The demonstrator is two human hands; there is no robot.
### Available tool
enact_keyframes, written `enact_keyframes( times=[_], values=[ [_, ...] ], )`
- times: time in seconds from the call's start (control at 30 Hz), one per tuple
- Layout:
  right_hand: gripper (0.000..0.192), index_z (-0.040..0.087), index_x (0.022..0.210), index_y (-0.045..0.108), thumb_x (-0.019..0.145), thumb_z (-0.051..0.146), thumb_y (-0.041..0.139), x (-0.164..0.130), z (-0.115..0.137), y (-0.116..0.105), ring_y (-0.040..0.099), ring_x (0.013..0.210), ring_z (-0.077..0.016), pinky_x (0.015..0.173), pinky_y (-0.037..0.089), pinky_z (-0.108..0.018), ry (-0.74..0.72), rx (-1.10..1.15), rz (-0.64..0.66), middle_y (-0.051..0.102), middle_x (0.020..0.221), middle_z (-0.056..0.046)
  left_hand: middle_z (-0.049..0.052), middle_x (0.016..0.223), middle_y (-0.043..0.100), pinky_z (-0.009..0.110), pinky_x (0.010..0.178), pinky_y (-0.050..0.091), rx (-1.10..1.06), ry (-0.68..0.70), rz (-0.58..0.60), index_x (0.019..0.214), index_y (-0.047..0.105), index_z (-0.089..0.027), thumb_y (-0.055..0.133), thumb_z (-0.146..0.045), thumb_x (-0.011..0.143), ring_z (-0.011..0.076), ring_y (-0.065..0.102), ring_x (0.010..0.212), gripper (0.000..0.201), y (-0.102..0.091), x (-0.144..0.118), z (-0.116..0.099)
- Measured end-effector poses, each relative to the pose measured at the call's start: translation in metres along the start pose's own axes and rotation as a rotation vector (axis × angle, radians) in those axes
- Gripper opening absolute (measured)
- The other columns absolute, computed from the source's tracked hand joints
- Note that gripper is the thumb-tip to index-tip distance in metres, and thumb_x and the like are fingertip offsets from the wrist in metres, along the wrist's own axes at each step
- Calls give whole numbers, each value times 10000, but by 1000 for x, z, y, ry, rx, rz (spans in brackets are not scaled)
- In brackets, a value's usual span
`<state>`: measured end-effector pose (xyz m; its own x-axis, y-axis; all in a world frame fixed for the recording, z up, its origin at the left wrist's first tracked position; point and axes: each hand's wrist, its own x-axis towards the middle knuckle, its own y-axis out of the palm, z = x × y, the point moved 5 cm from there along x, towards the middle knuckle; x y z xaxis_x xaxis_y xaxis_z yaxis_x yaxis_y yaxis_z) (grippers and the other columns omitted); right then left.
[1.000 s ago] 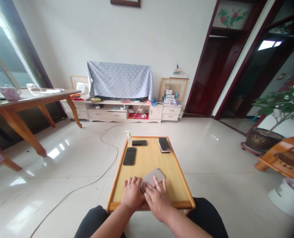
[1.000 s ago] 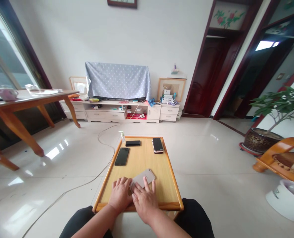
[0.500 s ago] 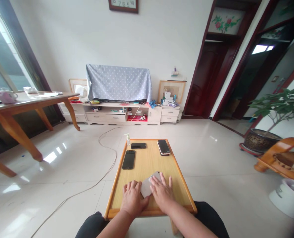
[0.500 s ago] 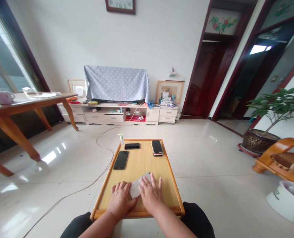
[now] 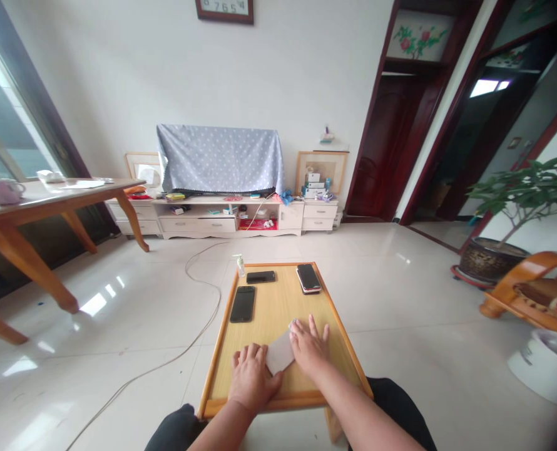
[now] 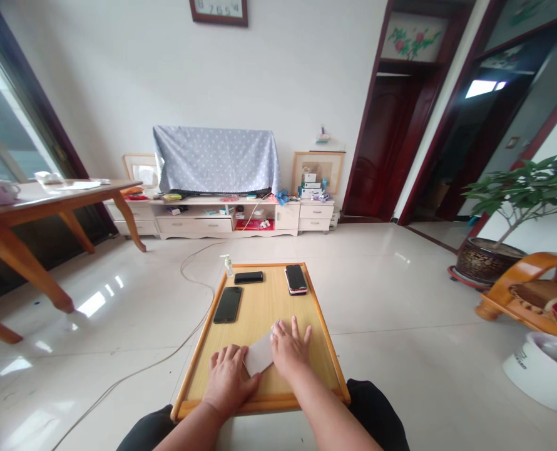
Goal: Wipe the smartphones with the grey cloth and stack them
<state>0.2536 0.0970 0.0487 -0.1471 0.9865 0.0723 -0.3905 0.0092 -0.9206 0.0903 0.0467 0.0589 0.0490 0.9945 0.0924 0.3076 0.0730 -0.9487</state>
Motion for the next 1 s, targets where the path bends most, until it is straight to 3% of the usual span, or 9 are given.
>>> enact_keyframes(
  times=[0.07, 0.2, 0.27, 0.43, 0.5, 0.6, 0.8, 0.9, 1.0],
  values=[
    [482, 350, 1458, 471, 1040, 410, 238, -1, -1, 1, 122, 1515, -296, 1146, -96, -675, -2, 2, 0, 453, 1523, 3, 109, 1176, 612, 449, 1037, 264, 1, -2, -1, 1182, 633, -241, 621, -518, 743, 318, 506, 1141, 520, 0, 0, 0],
    [476, 384, 1477, 431, 1042, 425, 241, -24, 27, 21, 181, 1505, -267, 1170, -108, -622, -236, 81, 96, 467, 1513, 24, 102, 1172, 621, 440, 1029, 257, -21, 10, -5, 1206, 627, -259, 526, -470, 834, 293, 517, 1129, 439, 1, 0, 0],
    [470, 393, 1472, 434, 1042, 422, 249, -26, 29, 23, 171, 1507, -267, 1168, -114, -622, -253, 86, 103, 473, 1508, 33, 99, 1172, 622, 440, 1030, 254, -21, 17, -6, 1212, 625, -263, 528, -470, 834, 291, 516, 1131, 442, 2, -1, 0],
    [477, 372, 1482, 424, 1032, 376, 266, 3, -15, 1, 92, 1518, -298, 1140, -79, -695, 9, 20, 48, 418, 1543, 40, 103, 1163, 615, 449, 1045, 240, 15, 8, -29, 1187, 635, -235, 631, -534, 735, 313, 499, 1147, 542, 5, 0, -3],
    [491, 351, 1501, 398, 1031, 376, 260, 2, -30, -4, 72, 1521, -298, 1143, -72, -696, 29, -7, 45, 405, 1551, 33, 99, 1158, 613, 448, 1048, 238, 27, 8, -33, 1189, 632, -235, 634, -533, 732, 311, 497, 1146, 546, 6, 0, -3],
    [505, 335, 1517, 376, 1031, 406, 259, -22, -37, -2, 67, 1521, -299, 1149, -101, -678, -10, -58, 40, 380, 1565, 21, 92, 1153, 611, 450, 1047, 239, 33, 12, -34, 1188, 628, -237, 637, -532, 731, 306, 502, 1137, 544, 8, 2, -2],
    [506, 350, 1519, 366, 1044, 446, 222, -71, -10, 8, 108, 1519, -273, 1170, -136, -622, -181, -32, 92, 394, 1559, 19, 102, 1165, 612, 444, 1041, 256, 26, 24, -29, 1191, 622, -225, 619, -537, 750, 305, 507, 1133, 540, 9, 3, -2],
    [498, 352, 1508, 382, 1048, 427, 209, -62, 6, 9, 127, 1516, -270, 1165, -144, -620, -254, 18, 139, 417, 1548, 21, 99, 1148, 618, 449, 1050, 255, 22, 27, -35, 1183, 628, -225, 607, -539, 765, 303, 514, 1124, 523, 6, 2, -4],
    [483, 372, 1498, 389, 1036, 397, 248, -34, 14, 8, 178, 1503, -274, 1151, -138, -642, -288, 41, 230, 404, 1557, 26, 88, 1124, 624, 450, 1057, 253, 12, 40, -42, 1163, 640, -237, 574, -524, 800, 289, 530, 1102, 467, 2, -1, -8]
  ],
)
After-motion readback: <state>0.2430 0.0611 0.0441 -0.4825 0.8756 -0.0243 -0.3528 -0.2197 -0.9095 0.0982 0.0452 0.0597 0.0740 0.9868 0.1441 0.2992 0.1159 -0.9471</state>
